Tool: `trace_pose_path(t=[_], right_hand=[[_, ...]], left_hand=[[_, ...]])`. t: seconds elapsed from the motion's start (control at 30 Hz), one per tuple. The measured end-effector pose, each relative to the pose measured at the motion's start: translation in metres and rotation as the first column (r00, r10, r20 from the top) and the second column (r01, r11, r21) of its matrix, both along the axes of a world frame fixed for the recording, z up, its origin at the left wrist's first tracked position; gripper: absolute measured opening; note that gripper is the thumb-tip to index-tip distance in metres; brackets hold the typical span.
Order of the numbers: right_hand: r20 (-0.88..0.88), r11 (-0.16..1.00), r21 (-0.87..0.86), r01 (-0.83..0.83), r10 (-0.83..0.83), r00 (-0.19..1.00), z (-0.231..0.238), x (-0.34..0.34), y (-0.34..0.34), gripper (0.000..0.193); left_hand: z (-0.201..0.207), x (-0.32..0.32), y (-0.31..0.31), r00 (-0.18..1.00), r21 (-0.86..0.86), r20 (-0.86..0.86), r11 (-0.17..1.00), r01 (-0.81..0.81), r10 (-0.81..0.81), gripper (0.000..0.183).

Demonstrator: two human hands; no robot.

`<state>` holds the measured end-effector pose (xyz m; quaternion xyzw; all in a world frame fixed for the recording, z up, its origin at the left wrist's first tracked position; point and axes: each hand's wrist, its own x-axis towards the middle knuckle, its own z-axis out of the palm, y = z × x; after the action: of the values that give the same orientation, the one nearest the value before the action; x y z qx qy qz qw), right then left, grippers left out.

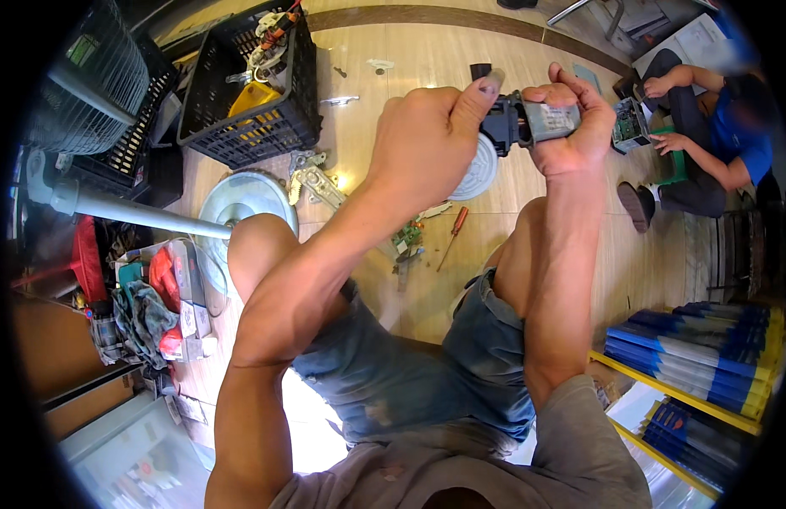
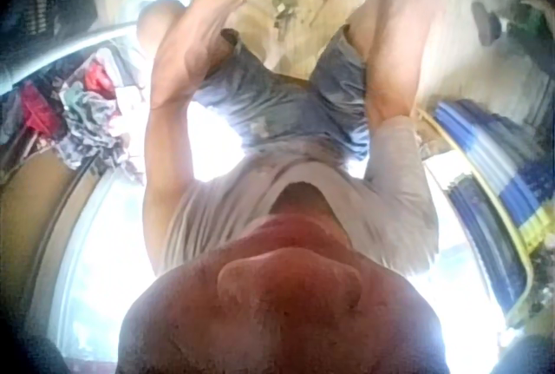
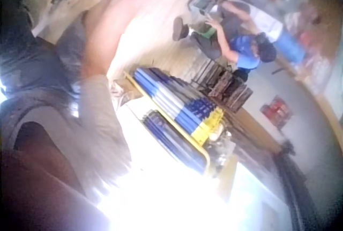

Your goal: The person disassembles a small electric motor assembly using a screwdriver. They remove a metal component from the housing, manipulate internal wiring and copper coils, and reinsert the component into the black plastic housing by hand.

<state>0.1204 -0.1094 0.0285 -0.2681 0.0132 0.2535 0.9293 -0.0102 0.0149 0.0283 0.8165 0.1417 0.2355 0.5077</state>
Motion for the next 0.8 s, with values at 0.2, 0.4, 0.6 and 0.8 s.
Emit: trace_pose_path(t=[0.2, 0.4, 0.6, 0.8], right_hand=[[0.189, 0.706, -0.281, 0.65, -0.623, 0.759, 0.0, 0.065, -0.082, 0.018], [0.127, 0.815, -0.021, 0.58, -0.573, 0.81, -0.04, 0.065, -0.159, 0.012], [0.108, 0.939, 0.134, 0.317, -0.332, 0.937, -0.001, 0.036, -0.096, 0.014], [0.097, 0.966, 0.237, 0.102, -0.128, 0.987, 0.034, 0.022, -0.068, 0.017]], left_hand=[[0.02, -0.03, 0.052, 0.983, -0.201, -0.011, 0.963, -0.18, 0.181, 0.056], [-0.016, -0.036, 0.047, 0.994, -0.122, 0.045, 0.988, -0.096, 0.102, 0.053], [-0.001, -0.029, 0.025, 0.975, -0.31, 0.213, 0.951, -0.001, 0.07, 0.052], [-0.001, -0.027, 0.021, 0.957, -0.278, 0.281, 0.96, 0.015, 0.067, 0.054]])
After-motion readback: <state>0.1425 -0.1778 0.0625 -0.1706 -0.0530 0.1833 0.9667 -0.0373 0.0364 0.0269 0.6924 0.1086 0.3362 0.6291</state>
